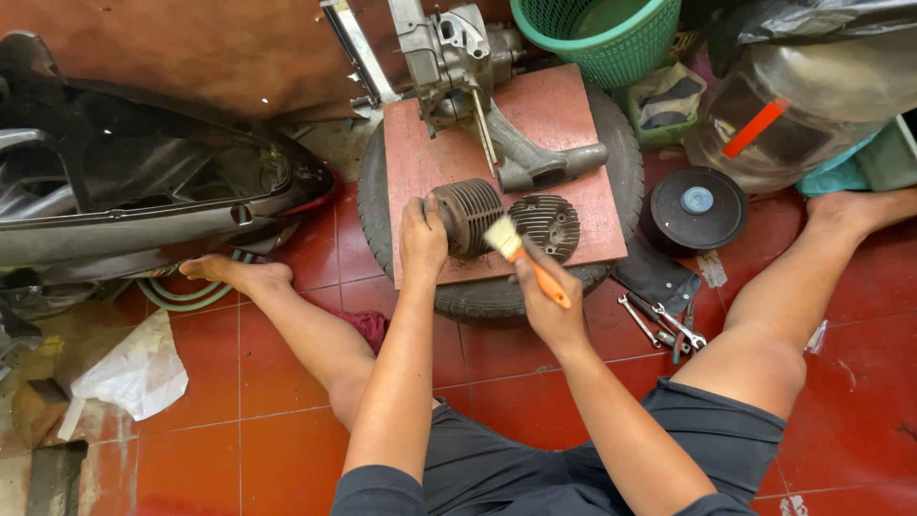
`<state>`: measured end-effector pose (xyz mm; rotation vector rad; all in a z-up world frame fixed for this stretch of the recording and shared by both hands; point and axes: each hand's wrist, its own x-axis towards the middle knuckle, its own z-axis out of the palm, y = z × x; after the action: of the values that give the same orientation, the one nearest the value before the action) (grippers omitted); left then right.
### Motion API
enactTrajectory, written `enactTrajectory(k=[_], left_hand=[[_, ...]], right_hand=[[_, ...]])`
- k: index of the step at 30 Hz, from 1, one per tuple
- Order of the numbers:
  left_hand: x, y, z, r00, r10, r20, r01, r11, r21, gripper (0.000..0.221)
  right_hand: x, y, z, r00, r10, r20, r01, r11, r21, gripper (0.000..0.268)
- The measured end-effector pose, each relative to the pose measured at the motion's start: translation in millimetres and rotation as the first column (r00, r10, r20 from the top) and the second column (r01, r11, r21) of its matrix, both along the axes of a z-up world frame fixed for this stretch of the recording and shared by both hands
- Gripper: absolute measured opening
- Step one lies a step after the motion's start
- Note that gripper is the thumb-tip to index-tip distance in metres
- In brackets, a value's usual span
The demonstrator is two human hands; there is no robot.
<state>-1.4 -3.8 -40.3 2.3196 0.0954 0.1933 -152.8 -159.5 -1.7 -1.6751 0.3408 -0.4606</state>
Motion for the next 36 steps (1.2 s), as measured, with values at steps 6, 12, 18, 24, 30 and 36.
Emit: enactTrajectory(k=[6,12,18,24,30,36], left_hand=[[-1.7,4.2,4.1,0.996,-0.08,-0.045,0.079,0.997,-0.02,0.046],[-3.2,13.8,-1.8,0.989,-0.117,-0.088,0.113,0.993,-0.044,0.05],[-19.8,-1.5,1.0,0.992,-0.124,-0.032,0.125,0.991,0.055,0.043],[-43.2,-8.4,3.2,0.987,-0.084,0.134,0.07,0.992,0.107,0.035],[-46.5,0.5,4.8,0.979,-0.167,0.114,0.162,0.985,0.052,0.043],[-52.7,19.2,15.3,0.965,-0.26,0.024,0.261,0.958,-0.116,0.065]], right_hand=[[5.6,18.6,5.9,0.988,0.006,0.151,0.026,0.978,-0.207,0.032],[-51.7,28.1,-43.6,0.923,0.304,-0.237,-0.368,0.879,-0.304,0.027],[-29.0,16.2,8.9,0.968,0.242,0.057,-0.161,0.785,-0.598,0.028],[-4.4,10.5,25.9,0.933,0.256,0.252,0.022,0.661,-0.75,0.02],[-39.1,24.5,-29.5,0.949,0.31,-0.05,-0.26,0.685,-0.681,0.025],[-27.9,26.3,1.0,0.973,0.202,0.111,-0.108,0.825,-0.554,0.032]])
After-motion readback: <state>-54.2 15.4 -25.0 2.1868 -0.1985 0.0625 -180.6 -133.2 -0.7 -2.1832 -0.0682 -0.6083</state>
